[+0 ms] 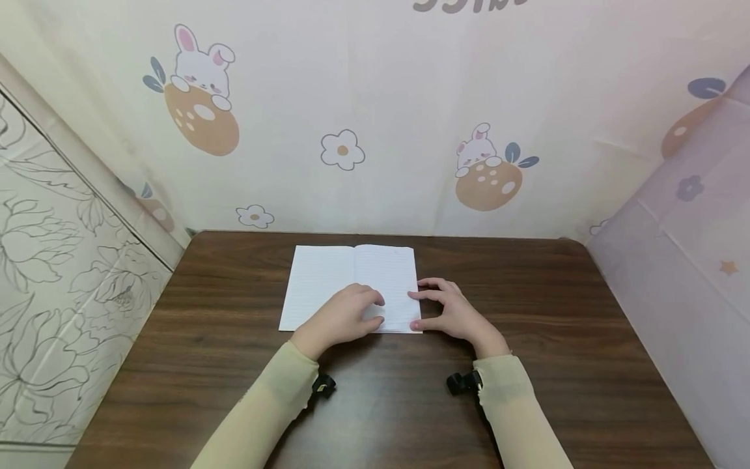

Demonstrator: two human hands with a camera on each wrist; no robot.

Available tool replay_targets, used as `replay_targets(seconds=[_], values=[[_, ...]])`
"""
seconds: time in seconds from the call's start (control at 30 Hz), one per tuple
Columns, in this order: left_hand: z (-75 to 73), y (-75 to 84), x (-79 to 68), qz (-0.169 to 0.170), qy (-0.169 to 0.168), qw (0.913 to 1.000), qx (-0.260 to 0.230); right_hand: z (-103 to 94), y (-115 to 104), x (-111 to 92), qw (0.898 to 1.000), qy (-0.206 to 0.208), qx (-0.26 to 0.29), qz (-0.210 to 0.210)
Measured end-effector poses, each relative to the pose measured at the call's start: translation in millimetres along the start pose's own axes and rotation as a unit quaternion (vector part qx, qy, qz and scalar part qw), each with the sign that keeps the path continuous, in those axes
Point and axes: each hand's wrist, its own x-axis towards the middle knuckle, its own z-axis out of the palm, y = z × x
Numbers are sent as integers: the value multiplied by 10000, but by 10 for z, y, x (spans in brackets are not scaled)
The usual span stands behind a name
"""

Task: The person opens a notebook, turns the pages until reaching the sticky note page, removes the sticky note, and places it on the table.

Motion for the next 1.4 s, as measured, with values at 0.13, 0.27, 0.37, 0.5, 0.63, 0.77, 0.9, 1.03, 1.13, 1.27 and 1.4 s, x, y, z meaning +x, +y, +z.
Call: replay_targets(seconds=[0.13, 0.27, 0.37, 0.5, 0.63, 0.77, 0.9, 1.03, 1.13, 1.27, 1.4], values=[[61, 53, 34, 42, -100, 9999, -45, 10, -5, -7, 10000, 50, 43, -48], [114, 99, 54, 80, -143, 9998, -60, 21, -11, 4, 9998, 168, 82, -113], [129, 123, 64, 104, -154, 9998, 8, 25, -9, 12, 9997, 203, 59, -90], [132, 125, 65, 79, -74, 9998, 190, 29, -20, 15, 9998, 201, 23, -41], [136, 120, 64, 16, -37, 9997, 230, 33, -28, 20, 9997, 259, 46, -21], [159, 114, 67, -52, -169, 9995, 260, 37, -28, 22, 9996, 283, 31, -32], [187, 110, 70, -13, -152, 9991, 405, 36, -37, 23, 9997, 253, -9, 27], [203, 112, 74, 9, -131, 9984, 549, 31, -44, 20, 9997, 212, -44, 88], [201, 116, 74, 14, -147, 9982, 583, 30, -46, 20, 9998, 175, -56, 104], [201, 123, 73, 30, -123, 9985, 531, 25, -44, 19, 9998, 126, -91, 79], [214, 127, 75, 41, -79, 9986, 517, 14, -28, 8, 9998, 81, -163, -5]])
